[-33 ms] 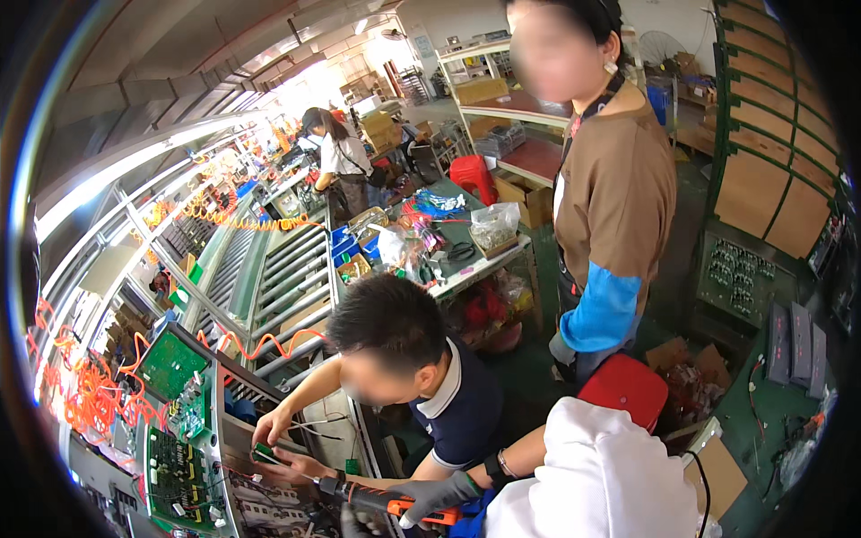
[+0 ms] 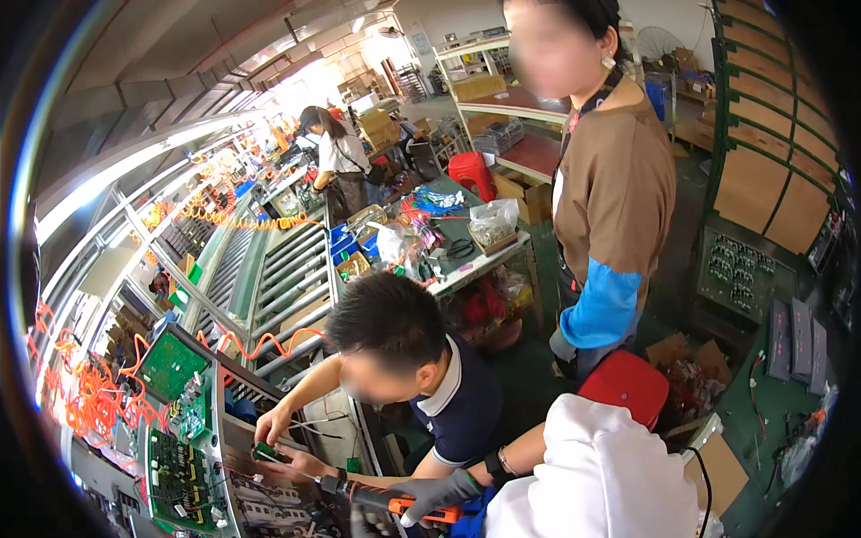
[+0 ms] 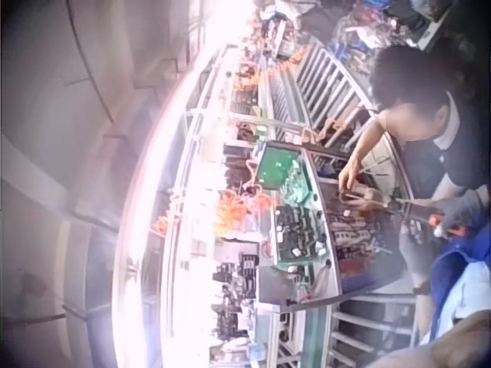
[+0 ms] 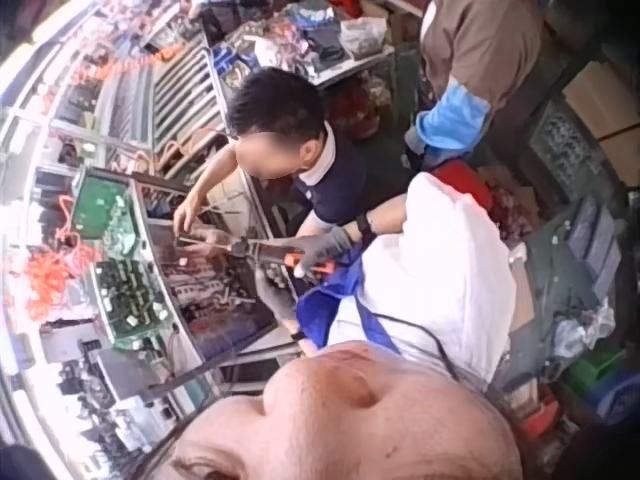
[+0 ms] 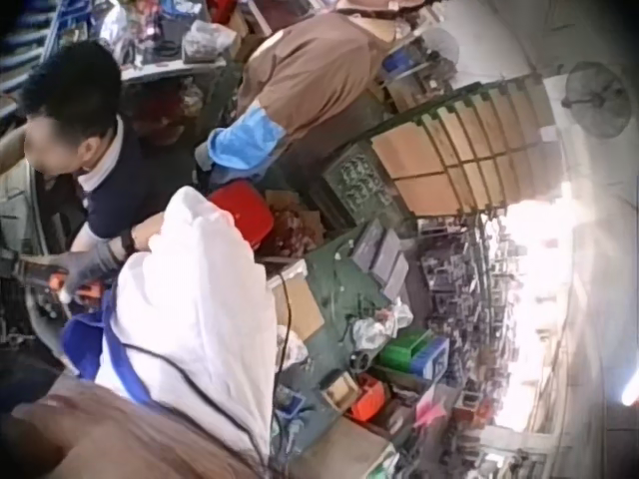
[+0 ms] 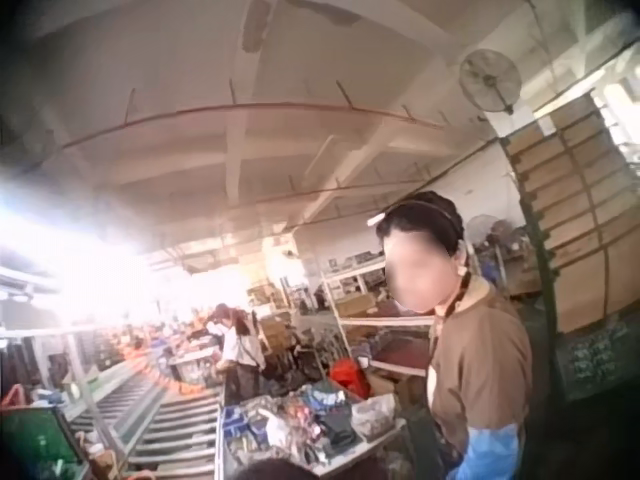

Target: Wiring and assembling an electronic cabinet or solar inverter component on an assembly line.

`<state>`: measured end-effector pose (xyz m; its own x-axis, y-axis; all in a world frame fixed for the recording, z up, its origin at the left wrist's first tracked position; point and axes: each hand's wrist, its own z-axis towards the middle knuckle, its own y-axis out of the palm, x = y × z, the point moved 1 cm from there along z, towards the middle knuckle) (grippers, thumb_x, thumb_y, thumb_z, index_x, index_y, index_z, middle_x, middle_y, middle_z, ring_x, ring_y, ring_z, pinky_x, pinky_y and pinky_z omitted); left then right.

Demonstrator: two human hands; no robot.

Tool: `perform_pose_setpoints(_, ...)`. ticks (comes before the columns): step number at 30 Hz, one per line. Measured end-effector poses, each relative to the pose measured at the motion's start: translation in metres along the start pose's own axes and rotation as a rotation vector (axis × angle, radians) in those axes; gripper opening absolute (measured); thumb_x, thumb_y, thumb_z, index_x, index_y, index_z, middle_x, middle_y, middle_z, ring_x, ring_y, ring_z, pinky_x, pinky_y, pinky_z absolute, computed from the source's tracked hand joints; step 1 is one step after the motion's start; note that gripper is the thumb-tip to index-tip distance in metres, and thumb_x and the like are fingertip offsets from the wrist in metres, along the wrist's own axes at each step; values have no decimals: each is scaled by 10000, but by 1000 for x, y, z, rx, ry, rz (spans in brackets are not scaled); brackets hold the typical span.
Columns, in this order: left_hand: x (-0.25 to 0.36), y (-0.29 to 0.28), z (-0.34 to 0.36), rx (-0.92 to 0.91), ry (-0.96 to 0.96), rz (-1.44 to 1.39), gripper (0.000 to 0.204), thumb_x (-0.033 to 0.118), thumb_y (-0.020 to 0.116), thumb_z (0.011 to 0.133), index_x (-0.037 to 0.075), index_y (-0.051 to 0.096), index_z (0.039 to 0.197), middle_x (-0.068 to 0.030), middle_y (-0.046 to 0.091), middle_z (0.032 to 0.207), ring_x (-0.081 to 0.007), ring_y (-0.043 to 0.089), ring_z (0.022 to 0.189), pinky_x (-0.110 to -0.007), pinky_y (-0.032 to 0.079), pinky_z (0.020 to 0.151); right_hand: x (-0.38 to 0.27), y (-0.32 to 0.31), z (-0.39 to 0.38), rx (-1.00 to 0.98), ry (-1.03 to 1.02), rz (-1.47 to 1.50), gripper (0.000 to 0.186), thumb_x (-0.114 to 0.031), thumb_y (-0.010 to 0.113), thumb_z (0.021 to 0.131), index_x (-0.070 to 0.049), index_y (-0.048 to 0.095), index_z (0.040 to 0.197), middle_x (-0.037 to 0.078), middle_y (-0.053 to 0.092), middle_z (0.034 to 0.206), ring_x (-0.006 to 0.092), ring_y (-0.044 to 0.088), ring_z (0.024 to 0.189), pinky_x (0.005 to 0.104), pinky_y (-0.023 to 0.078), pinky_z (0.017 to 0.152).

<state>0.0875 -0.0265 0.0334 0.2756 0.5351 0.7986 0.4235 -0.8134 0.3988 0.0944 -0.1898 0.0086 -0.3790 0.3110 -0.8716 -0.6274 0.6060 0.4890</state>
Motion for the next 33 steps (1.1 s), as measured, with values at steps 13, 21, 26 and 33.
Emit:
perform_pose_setpoints(13,-62,-24,57,-279,73,152,253,256,549,936,25,623,1006,-8,584,741,-94,530,619,-212,409,534,0,-3,0,-52,103,181,708,-163,729,762,-71,314,1328,89,595,923,170,628,698,321,545,620)
perform_pose_setpoints(21,-69,-11,83,-329,222,212,269,262,550,937,15,617,1023,-10,581,752,-89,528,621,-207,399,523,0,0,4,-50,118,89,681,-217,755,727,-62,378,1273,67,568,903,136,590,659,259,507,575)
perform_pose_setpoints(26,-83,-9,89,-372,261,267,280,265,551,937,10,613,1034,-12,579,759,-85,527,622,-204,393,516,-6,4,3,-52,102,122,673,-221,751,732,-53,376,1266,71,554,886,139,581,651,264,509,576)
perform_pose_setpoints(33,-100,-17,90,-436,302,355,296,270,553,937,1,607,1048,-14,576,769,-80,525,624,-199,383,506,-14,8,-4,-43,119,158,612,-162,720,777,-51,366,1264,92,594,888,170,643,695,288,536,602)
